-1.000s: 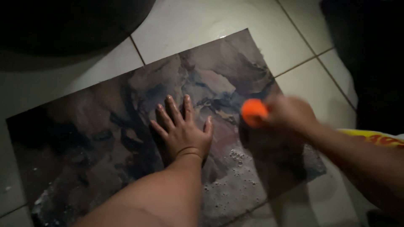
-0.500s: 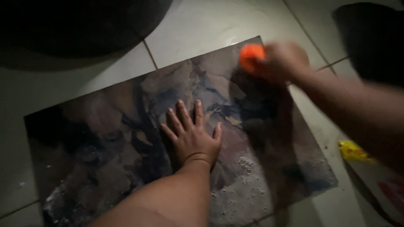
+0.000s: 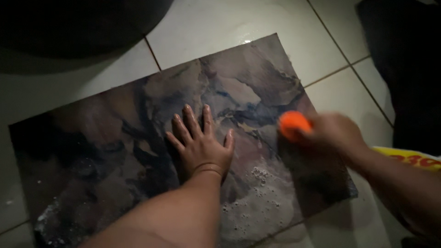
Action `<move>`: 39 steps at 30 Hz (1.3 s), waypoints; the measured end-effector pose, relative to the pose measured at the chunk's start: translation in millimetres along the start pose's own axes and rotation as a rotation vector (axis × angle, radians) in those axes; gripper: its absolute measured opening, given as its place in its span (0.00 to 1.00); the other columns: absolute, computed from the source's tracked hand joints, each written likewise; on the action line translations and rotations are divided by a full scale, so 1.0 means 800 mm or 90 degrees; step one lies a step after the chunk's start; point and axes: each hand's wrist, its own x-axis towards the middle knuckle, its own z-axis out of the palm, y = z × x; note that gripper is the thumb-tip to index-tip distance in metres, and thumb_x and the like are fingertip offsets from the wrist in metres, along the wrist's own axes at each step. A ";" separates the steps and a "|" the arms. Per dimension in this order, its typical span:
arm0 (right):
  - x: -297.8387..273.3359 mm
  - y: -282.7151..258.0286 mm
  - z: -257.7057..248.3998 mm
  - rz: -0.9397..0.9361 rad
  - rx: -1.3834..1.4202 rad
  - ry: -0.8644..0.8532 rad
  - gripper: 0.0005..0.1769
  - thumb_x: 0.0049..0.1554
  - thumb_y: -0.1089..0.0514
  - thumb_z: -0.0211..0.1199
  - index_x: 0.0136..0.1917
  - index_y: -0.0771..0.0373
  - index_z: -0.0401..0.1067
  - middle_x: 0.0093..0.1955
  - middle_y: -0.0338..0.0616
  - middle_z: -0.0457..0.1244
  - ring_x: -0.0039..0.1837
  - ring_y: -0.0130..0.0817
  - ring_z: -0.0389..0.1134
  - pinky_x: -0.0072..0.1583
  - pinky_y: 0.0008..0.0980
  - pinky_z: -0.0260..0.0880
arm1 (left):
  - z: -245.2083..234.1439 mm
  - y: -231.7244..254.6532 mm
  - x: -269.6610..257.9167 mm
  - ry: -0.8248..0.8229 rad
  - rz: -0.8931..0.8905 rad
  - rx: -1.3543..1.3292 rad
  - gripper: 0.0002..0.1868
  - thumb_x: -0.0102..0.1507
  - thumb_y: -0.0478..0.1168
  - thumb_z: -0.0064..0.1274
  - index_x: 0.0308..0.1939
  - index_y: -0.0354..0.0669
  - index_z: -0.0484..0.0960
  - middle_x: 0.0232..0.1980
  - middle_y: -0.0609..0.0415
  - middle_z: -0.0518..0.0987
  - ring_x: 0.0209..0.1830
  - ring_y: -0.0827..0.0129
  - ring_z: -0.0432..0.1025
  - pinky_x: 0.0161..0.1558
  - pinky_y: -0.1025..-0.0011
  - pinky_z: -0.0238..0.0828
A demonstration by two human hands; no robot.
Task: The person scrubs a patterned floor mat with an orange scrubbing tool while sprinkling white powder detergent onto the surface. They use their left hand to hold the mat steady and their right hand to scrub in circular and back-and-forth motions.
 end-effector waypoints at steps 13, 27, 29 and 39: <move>0.106 -0.054 -0.089 -0.048 0.189 0.211 0.22 0.64 0.38 0.58 0.51 0.58 0.76 0.37 0.47 0.70 0.34 0.37 0.71 0.37 0.38 0.72 | 0.004 -0.002 0.000 -0.022 0.008 -0.001 0.46 0.61 0.70 0.34 0.81 0.63 0.42 0.85 0.44 0.34 0.81 0.43 0.28 0.72 0.35 0.21; 0.036 -0.020 -0.023 0.110 0.185 0.171 0.32 0.61 0.27 0.54 0.45 0.55 0.81 0.39 0.53 0.70 0.41 0.53 0.72 0.46 0.53 0.69 | 0.006 -0.001 0.002 -0.003 0.001 -0.009 0.47 0.61 0.72 0.37 0.80 0.62 0.46 0.83 0.45 0.37 0.82 0.44 0.31 0.72 0.36 0.25; -0.001 -0.006 0.003 0.157 0.161 0.164 0.33 0.60 0.26 0.54 0.46 0.57 0.80 0.41 0.53 0.71 0.44 0.54 0.73 0.47 0.53 0.70 | 0.006 -0.002 0.005 -0.008 -0.003 -0.004 0.48 0.60 0.72 0.37 0.81 0.65 0.46 0.85 0.45 0.36 0.81 0.44 0.30 0.72 0.36 0.25; -0.006 -0.017 -0.003 0.199 0.251 0.259 0.37 0.60 0.25 0.54 0.47 0.62 0.80 0.43 0.59 0.70 0.46 0.59 0.72 0.49 0.56 0.70 | 0.015 -0.002 0.005 0.013 -0.001 -0.005 0.48 0.59 0.71 0.38 0.82 0.69 0.46 0.85 0.45 0.36 0.81 0.43 0.30 0.71 0.36 0.23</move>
